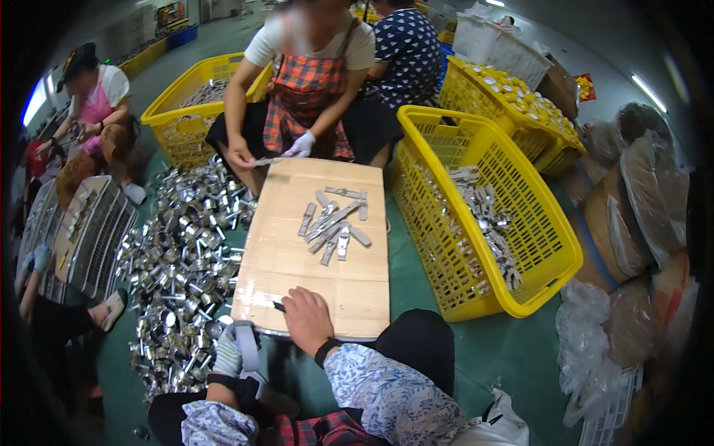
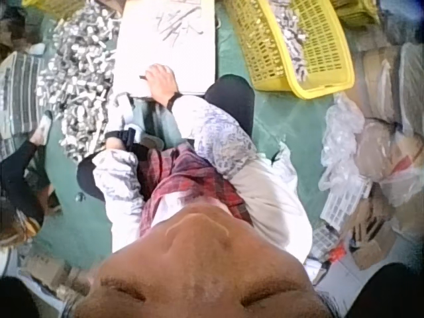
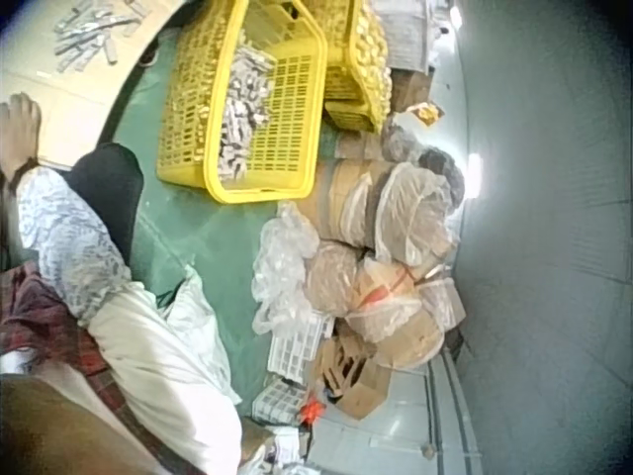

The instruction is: Taping small metal parts onto a wooden board for organization or assembly.

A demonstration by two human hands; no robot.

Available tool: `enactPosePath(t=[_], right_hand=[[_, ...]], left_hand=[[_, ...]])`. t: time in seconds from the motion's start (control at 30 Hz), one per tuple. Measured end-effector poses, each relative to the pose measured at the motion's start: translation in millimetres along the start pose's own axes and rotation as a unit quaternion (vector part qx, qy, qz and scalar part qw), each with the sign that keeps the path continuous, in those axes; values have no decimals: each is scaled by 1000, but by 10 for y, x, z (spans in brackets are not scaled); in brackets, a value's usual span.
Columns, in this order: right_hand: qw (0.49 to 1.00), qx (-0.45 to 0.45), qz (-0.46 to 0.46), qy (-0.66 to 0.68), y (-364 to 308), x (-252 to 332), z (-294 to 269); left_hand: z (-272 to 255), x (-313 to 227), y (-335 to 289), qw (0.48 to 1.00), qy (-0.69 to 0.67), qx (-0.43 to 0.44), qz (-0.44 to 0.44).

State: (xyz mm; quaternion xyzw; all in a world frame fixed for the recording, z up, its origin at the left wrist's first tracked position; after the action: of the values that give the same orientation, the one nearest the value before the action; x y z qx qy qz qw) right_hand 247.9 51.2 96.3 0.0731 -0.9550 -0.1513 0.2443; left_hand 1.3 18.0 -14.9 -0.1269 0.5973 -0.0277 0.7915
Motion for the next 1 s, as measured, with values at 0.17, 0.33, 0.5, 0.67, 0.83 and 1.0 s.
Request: enactPosePath(t=[0.17,0.33,0.5,0.67,0.83,1.0], right_hand=[[1000,0,-8,12,0,71,-15],[1000,-18,-21,4,21,88,-39],[1000,-10,-14,4,-3,27,-44],[1000,-7,-15,4,3,49,-59],[1000,-18,-23,4,27,110,-101],[1000,-14,-23,6,22,135,-56]], left_hand=[[-9,-25,27,996,-69,-31,-54],[-55,75,-4,999,14,-2,48],[42,15,-39,1000,-7,-10,-2],[83,-26,-47,1000,7,-13,14],[30,-106,-40,999,-36,-25,-19],[-31,-86,-47,999,-30,-8,-15]])
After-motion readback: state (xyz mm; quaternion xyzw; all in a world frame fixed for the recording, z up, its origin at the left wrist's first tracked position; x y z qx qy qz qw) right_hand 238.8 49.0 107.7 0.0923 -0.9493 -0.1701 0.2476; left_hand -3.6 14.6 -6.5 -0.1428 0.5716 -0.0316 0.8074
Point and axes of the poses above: each hand's wrist, its own y-axis towards the middle knuckle, its own z-axis out of the palm, x = y × z, the point moved 3 cm from there along y, towards the middle knuckle, and after that the axes turned 12 degrees about z, right-handed, at the moved point
